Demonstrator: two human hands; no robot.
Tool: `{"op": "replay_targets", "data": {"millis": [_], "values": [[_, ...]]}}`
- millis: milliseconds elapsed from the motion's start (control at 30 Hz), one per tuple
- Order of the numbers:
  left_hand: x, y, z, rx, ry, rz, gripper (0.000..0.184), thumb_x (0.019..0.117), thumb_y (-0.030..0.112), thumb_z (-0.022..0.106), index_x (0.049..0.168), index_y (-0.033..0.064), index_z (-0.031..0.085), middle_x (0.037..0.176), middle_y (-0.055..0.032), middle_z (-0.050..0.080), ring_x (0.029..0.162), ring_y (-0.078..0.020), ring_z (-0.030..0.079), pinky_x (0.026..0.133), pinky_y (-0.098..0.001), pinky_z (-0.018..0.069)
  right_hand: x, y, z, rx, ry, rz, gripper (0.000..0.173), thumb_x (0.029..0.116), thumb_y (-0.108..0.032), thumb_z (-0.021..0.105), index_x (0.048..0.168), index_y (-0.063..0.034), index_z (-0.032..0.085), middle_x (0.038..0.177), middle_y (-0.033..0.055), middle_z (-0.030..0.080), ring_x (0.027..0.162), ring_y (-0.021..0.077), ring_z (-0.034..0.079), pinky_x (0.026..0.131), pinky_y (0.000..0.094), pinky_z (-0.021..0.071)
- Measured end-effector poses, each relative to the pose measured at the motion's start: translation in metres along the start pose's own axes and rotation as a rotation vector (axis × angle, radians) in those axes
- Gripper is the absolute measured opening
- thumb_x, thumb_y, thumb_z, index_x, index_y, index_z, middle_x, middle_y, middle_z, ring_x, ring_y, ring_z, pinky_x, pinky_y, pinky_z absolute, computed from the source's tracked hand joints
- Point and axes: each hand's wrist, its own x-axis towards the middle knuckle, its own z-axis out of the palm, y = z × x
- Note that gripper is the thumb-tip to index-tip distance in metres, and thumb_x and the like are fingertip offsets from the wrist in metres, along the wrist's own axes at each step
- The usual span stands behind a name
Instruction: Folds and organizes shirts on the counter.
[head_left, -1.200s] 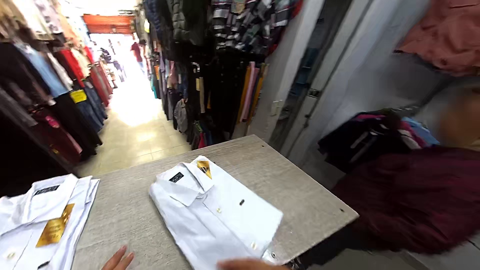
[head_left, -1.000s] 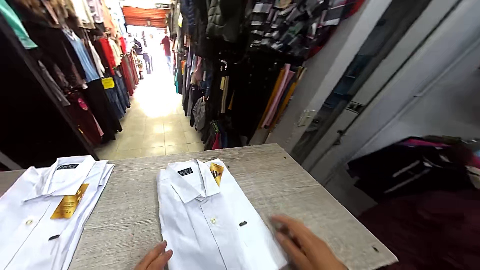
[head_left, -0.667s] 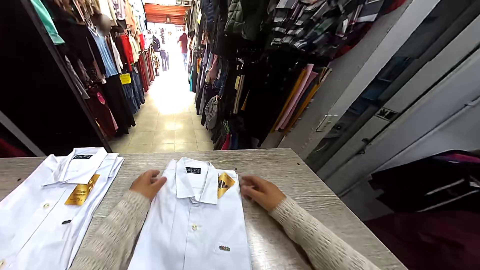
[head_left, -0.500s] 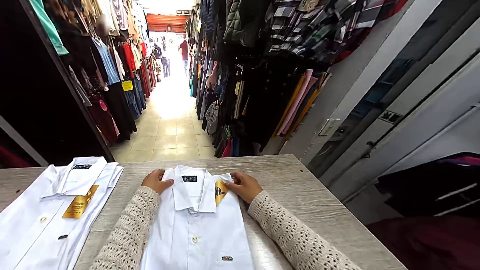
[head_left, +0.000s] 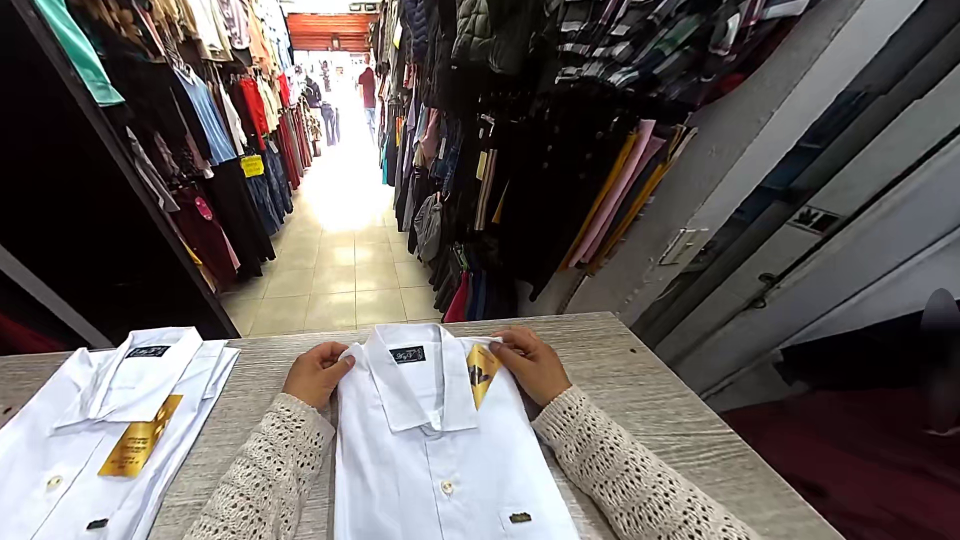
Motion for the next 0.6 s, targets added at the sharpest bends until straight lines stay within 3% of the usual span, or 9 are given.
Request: {"op": "replay_targets", "data": {"millis": [67,167,267,400,500,600], "values": [[0.004,-0.001,0.001,-0.057,0.059,-0.010,0.014,0.0971,0.004,0.067,0.109,-0.0028,0.068,0.092,-0.0107,0.070,0.079,-0.0142,0.065,0.079,-0.0332,0.0538,0.001,0.003,-0.005,0.012,0.026,0.060,0.008,0.0963,-0.007,0.066,0.096,0.0002,0.071,0.113,0.0149,0.068,0.102,0.0211,0.065,0.088,0.0421,0.0538],[0.010,-0.005,0.003,-0.049,0.047,-0.050,0.015,0.0996,0.006,0.064,0.112,-0.0015,0.064,0.087,-0.0097,0.070,0.070,-0.0124,0.065,0.068,-0.0292,0.0541,0.004,0.006,-0.009,-0.088,-0.023,0.114,0.010,0.0973,-0.008,0.065,0.093,0.0001,0.069,0.104,0.0138,0.067,0.093,0.0220,0.064,0.083,0.0444,0.0523],[0.010,0.003,0.004,-0.072,-0.033,-0.150,0.028,0.1027,0.011,0.061,0.125,-0.0047,0.052,0.095,-0.0163,0.070,0.079,-0.0175,0.070,0.076,-0.0339,0.0582,0.004,0.008,-0.012,-0.221,-0.060,0.087,0.012,0.0967,-0.010,0.067,0.096,0.0021,0.070,0.106,0.0165,0.067,0.093,0.0252,0.065,0.084,0.0467,0.0524],[0.001,0.018,0.007,-0.162,-0.091,-0.240,0.026,0.1009,0.011,0.064,0.119,-0.0058,0.054,0.091,-0.0133,0.066,0.075,-0.0141,0.067,0.071,-0.0291,0.0570,0.006,0.004,-0.019,-0.286,-0.069,0.098,0.017,0.0975,-0.013,0.067,0.100,0.0029,0.070,0.102,0.0170,0.066,0.093,0.0261,0.063,0.085,0.0471,0.0506],[-0.007,0.028,0.011,-0.170,-0.208,-0.210,0.019,0.1007,0.010,0.063,0.113,-0.0038,0.059,0.088,-0.0078,0.069,0.073,-0.0100,0.068,0.070,-0.0266,0.0573,0.005,-0.002,-0.017,-0.066,0.000,0.024,0.014,0.0975,-0.010,0.064,0.101,0.0029,0.068,0.105,0.0148,0.067,0.098,0.0213,0.064,0.087,0.0414,0.0518],[-0.014,0.037,0.014,-0.196,-0.278,-0.199,0.018,0.1013,0.007,0.061,0.115,-0.0038,0.060,0.090,-0.0057,0.070,0.075,-0.0083,0.069,0.073,-0.0253,0.0584,0.001,-0.018,-0.010,0.342,0.029,0.146,0.014,0.1050,-0.010,0.053,0.108,0.0007,0.061,0.088,0.0064,0.068,0.078,0.0099,0.067,0.074,0.0291,0.0576]]}}
